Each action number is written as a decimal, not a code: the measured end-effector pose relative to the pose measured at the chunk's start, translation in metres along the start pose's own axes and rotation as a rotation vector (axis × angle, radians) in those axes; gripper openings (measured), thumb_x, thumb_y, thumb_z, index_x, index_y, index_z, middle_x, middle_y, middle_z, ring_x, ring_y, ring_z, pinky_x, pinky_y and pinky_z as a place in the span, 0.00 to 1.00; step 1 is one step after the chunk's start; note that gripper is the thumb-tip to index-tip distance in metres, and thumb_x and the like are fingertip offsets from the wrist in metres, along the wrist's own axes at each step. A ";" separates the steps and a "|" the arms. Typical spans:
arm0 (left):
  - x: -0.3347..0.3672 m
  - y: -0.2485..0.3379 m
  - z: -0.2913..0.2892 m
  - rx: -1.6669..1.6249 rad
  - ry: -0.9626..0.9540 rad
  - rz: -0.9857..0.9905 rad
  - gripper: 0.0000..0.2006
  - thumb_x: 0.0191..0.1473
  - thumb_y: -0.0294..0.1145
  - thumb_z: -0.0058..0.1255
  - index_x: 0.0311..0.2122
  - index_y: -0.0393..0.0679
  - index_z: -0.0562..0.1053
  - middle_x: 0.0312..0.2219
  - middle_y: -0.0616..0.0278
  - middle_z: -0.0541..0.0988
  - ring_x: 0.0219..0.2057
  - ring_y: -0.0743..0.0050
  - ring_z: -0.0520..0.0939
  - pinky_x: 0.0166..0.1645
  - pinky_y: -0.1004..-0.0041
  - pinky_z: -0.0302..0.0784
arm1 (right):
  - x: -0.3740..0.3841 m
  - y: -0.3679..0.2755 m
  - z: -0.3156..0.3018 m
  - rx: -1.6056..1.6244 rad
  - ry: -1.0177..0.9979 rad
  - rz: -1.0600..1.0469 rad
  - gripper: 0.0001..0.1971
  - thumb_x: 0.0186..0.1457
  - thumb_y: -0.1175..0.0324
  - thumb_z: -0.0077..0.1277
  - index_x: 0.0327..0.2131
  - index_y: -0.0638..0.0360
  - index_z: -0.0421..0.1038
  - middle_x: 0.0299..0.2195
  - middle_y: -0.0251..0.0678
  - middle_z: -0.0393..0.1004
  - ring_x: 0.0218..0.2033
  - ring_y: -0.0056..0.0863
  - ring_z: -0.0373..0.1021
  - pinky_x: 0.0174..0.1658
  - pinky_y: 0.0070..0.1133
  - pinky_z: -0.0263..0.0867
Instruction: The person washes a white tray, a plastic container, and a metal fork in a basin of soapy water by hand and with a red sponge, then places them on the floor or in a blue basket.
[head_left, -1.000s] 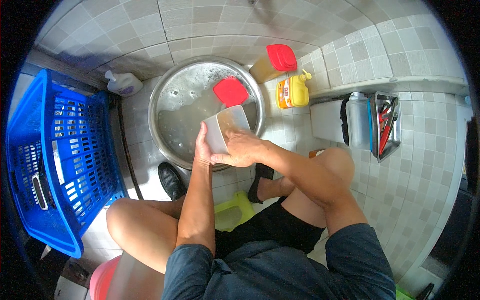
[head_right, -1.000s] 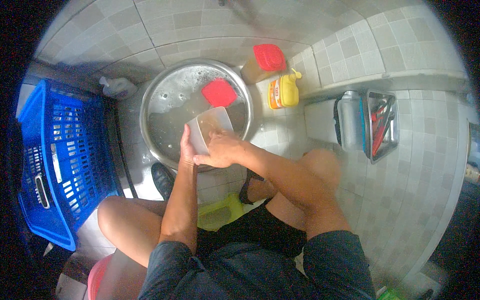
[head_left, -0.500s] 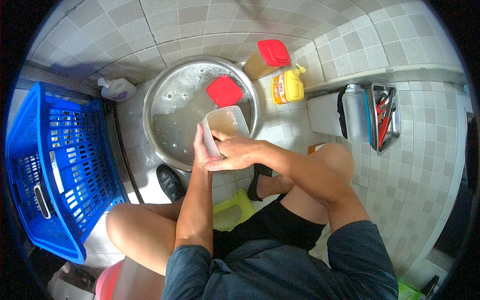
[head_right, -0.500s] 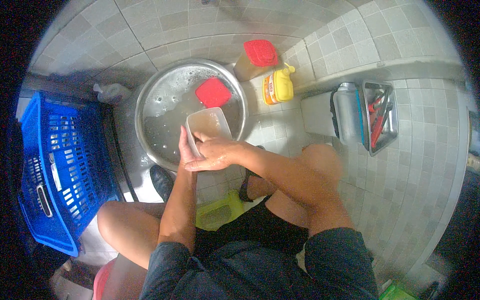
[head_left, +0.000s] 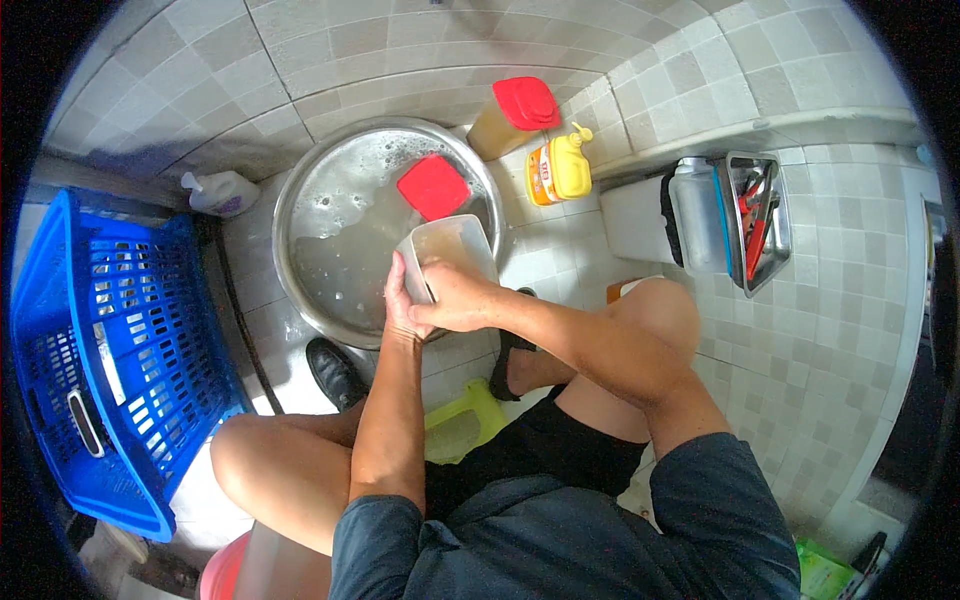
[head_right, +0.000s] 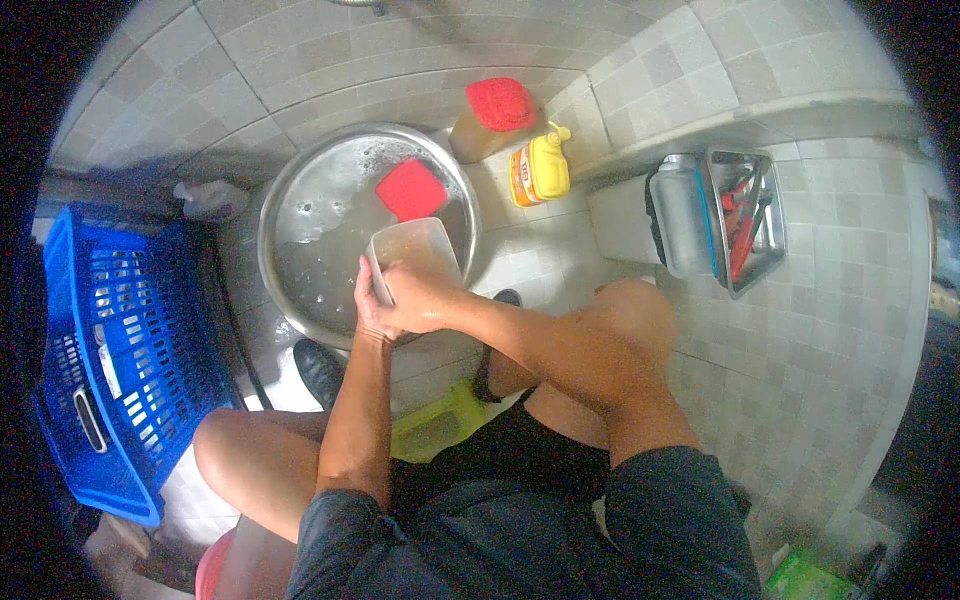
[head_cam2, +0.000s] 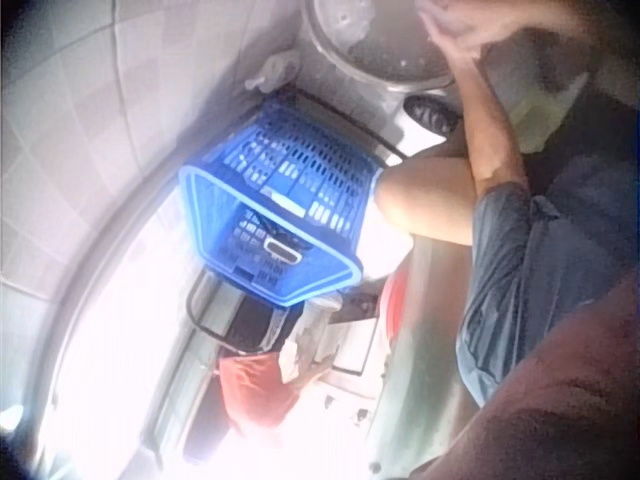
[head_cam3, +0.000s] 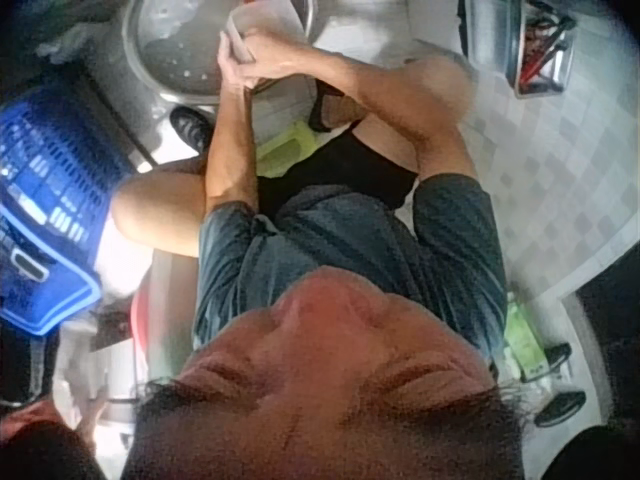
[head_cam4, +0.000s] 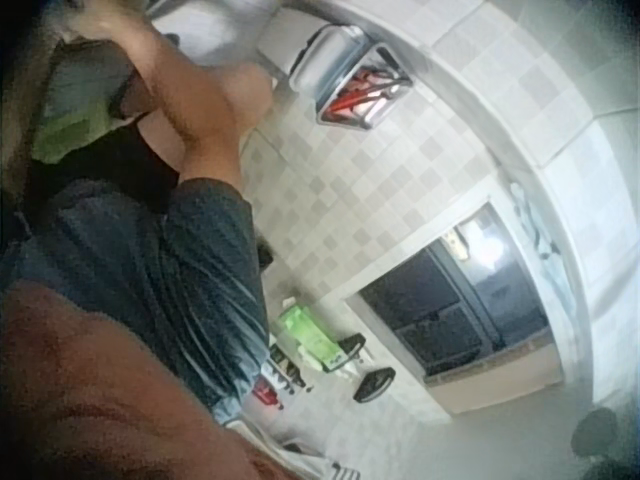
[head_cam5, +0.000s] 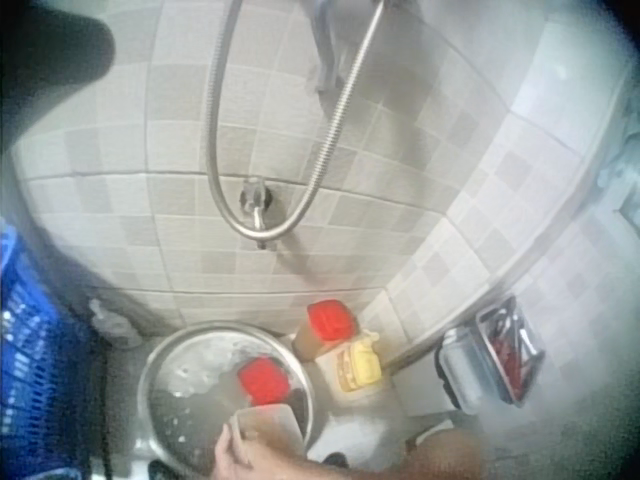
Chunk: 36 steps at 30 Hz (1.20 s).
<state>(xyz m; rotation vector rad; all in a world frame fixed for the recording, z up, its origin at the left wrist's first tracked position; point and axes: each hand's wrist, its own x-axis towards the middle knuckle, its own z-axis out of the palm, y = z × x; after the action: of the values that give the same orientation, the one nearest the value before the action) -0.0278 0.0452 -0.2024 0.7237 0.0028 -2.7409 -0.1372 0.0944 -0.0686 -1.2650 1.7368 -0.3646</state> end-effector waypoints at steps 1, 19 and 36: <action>0.000 -0.002 0.004 -0.004 -0.004 -0.010 0.32 0.60 0.62 0.46 0.54 0.41 0.71 0.46 0.55 0.79 0.48 0.58 0.80 0.55 0.59 0.75 | -0.003 0.002 -0.002 0.090 -0.041 0.062 0.20 0.50 0.62 0.57 0.40 0.72 0.73 0.45 0.56 0.74 0.46 0.45 0.72 0.50 0.33 0.67; -0.010 0.032 0.007 0.027 -0.048 -0.119 0.35 0.57 0.62 0.48 0.60 0.45 0.67 0.55 0.53 0.74 0.55 0.50 0.75 0.57 0.47 0.70 | -0.052 0.028 -0.016 -0.727 0.110 -0.351 0.17 0.50 0.64 0.57 0.42 0.61 0.72 0.44 0.43 0.74 0.56 0.40 0.67 0.68 0.43 0.49; -0.011 0.036 -0.020 0.037 0.018 -0.019 0.32 0.51 0.52 0.56 0.56 0.43 0.69 0.50 0.53 0.76 0.51 0.50 0.77 0.55 0.49 0.72 | -0.039 0.026 0.028 -0.462 0.150 -0.297 0.09 0.59 0.66 0.50 0.39 0.61 0.72 0.42 0.44 0.77 0.55 0.42 0.69 0.70 0.42 0.42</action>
<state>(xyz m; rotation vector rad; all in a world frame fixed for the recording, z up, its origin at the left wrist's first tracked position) 0.0019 0.0155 -0.2117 0.7614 -0.0370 -2.7591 -0.1279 0.1472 -0.0817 -1.8803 1.8234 -0.2374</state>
